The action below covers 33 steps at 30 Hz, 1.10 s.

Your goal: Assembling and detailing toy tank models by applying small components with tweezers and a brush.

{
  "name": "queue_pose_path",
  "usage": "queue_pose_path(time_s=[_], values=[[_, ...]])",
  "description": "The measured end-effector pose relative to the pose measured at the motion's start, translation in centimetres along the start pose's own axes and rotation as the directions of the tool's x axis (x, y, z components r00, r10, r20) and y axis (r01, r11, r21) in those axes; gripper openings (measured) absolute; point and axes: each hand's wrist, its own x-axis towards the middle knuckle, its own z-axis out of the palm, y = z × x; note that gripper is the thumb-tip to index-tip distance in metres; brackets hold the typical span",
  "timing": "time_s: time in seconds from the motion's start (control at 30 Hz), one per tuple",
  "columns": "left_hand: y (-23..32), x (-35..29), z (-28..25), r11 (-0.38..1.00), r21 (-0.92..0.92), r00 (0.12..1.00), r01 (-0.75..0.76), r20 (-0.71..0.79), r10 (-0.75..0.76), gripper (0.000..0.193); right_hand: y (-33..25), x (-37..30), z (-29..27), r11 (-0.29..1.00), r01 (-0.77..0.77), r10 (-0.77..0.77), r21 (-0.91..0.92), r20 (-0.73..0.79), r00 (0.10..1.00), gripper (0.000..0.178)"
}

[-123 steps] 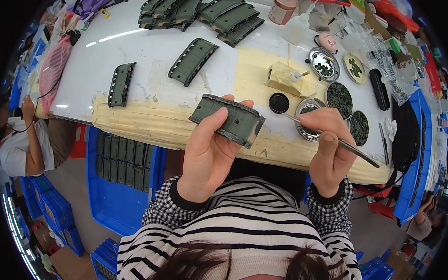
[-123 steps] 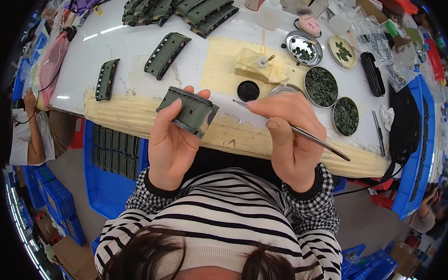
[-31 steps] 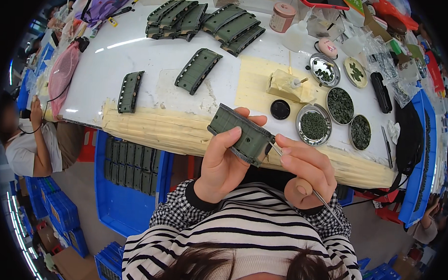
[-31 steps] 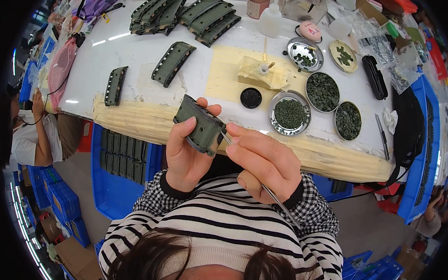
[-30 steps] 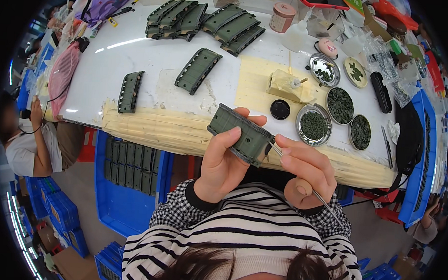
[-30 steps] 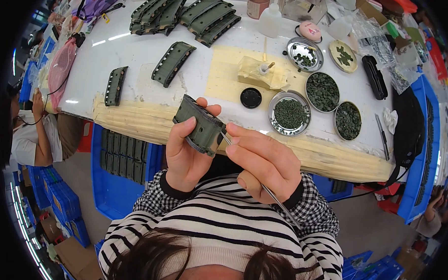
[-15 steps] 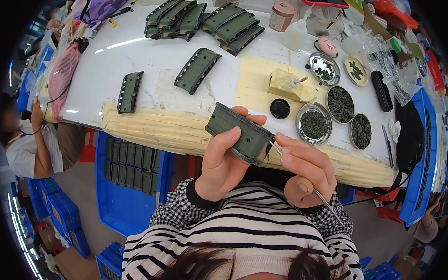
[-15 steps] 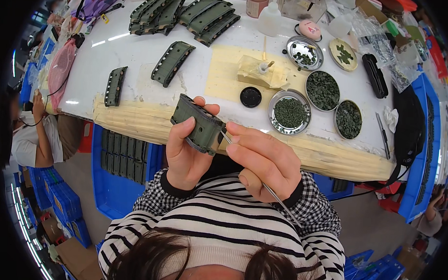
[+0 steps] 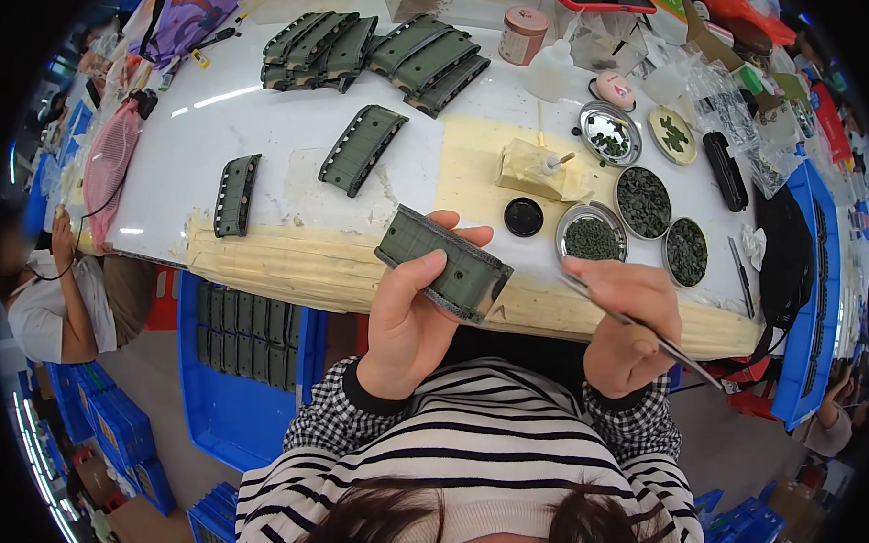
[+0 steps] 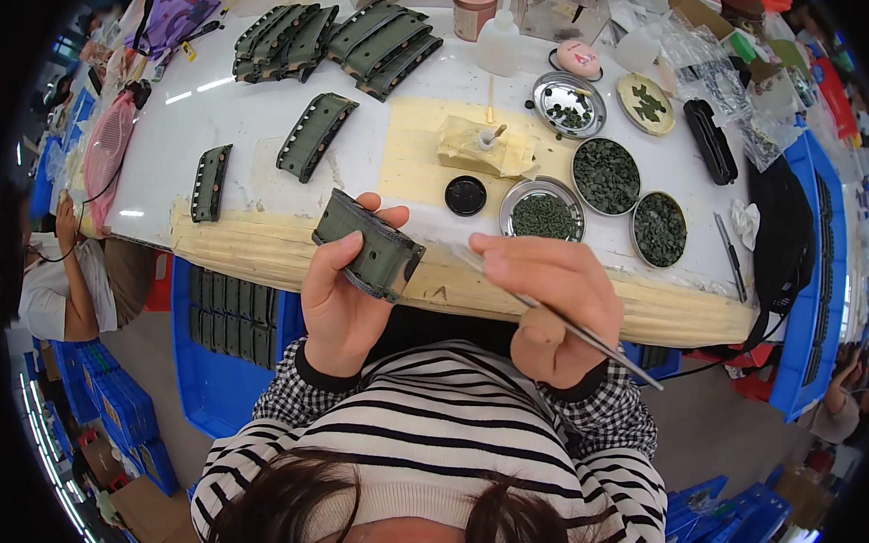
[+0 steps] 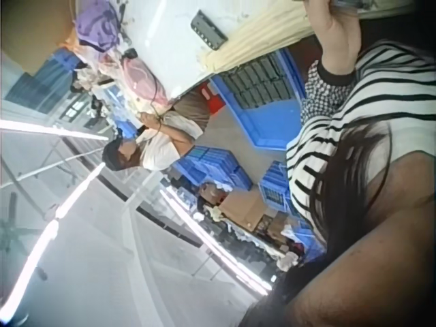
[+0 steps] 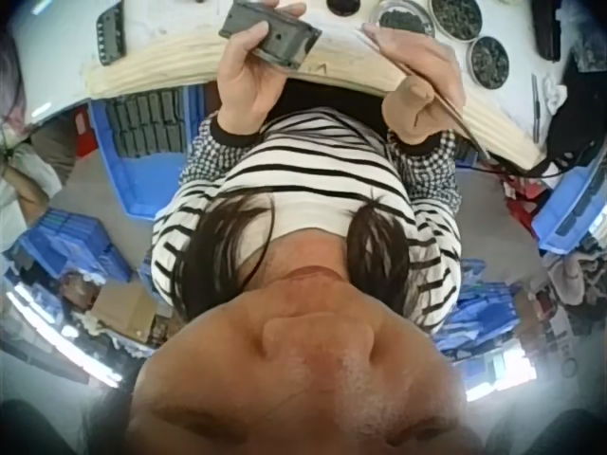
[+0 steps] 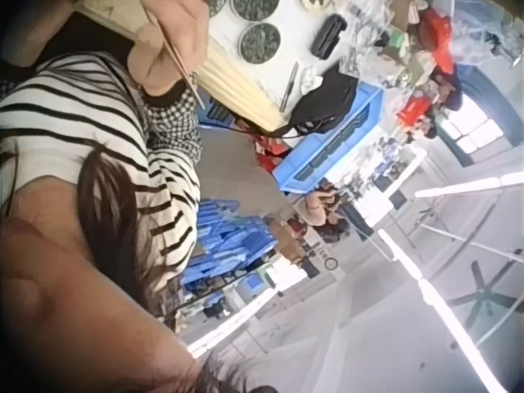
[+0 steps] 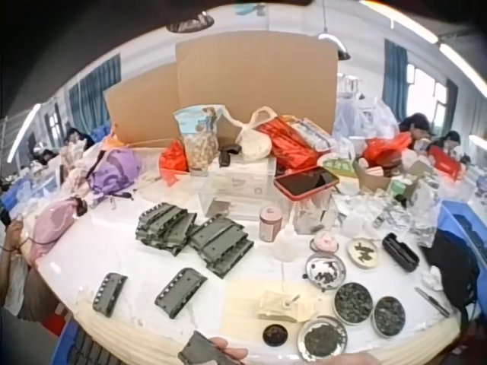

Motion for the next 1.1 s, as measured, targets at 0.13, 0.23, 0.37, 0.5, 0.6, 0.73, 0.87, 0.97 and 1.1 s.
queue_pose_path(time_s=[0.13, 0.23, 0.37, 0.5, 0.6, 0.73, 0.87, 0.97, 1.1], values=[[0.2, -0.1, -0.1, 0.997, 0.067, 0.999, -0.042, -0.011, 0.043, 0.038, 1.6, 1.5, -2.7, 0.92, -0.253, 0.25, -0.298, -0.049, 0.967, 0.018], [0.0, -0.2, 0.3, 0.995, 0.089, 0.999, -0.035, -0.039, 0.038, 0.036, 3.1, 1.4, -3.3, 0.852, -0.289, 0.319, -0.437, -0.005, 0.948, 0.012], [-0.1, -0.1, 0.5, 0.995, 0.093, 0.999, 0.02, -0.035, -0.017, 0.036, 3.9, 1.2, -3.2, 0.828, -0.227, 0.277, -0.512, 0.021, 0.961, 0.011], [0.0, -0.2, 0.5, 0.987, 0.155, 0.999, 0.043, -0.028, -0.039, 0.049, 3.9, 1.5, -3.0, 0.814, -0.2, 0.262, -0.545, 0.038, 0.964, 0.01], [0.0, -0.3, 1.2, 0.974, 0.226, 1.0, -0.006, -0.015, 0.009, 0.058, 3.8, 1.5, -3.0, 0.813, -0.197, 0.263, -0.548, 0.044, 0.964, 0.01], [0.1, -0.2, 1.7, 0.958, 0.276, 0.996, -0.084, 0.033, 0.078, 0.055, 3.6, 1.6, -3.1, 0.794, -0.198, 0.275, -0.575, 0.05, 0.96, 0.01], [-0.2, -0.2, 1.1, 0.938, 0.339, 0.997, -0.069, 0.043, 0.058, 0.03, 3.8, 1.5, -3.1, 0.81, -0.175, 0.252, -0.56, 0.063, 0.966, 0.01], [-0.5, 0.0, 0.9, 0.935, 0.353, 0.998, -0.037, 0.058, 0.018, 0.015, 3.6, 1.6, -3.2, 0.826, -0.19, 0.254, -0.531, 0.049, 0.966, 0.009], [-0.8, 0.4, 1.1, 0.912, 0.41, 0.995, -0.001, 0.092, -0.04, 0.018, 1.9, 2.0, -3.0, 0.905, -0.124, 0.18, -0.407, 0.101, 0.978, 0.01]])
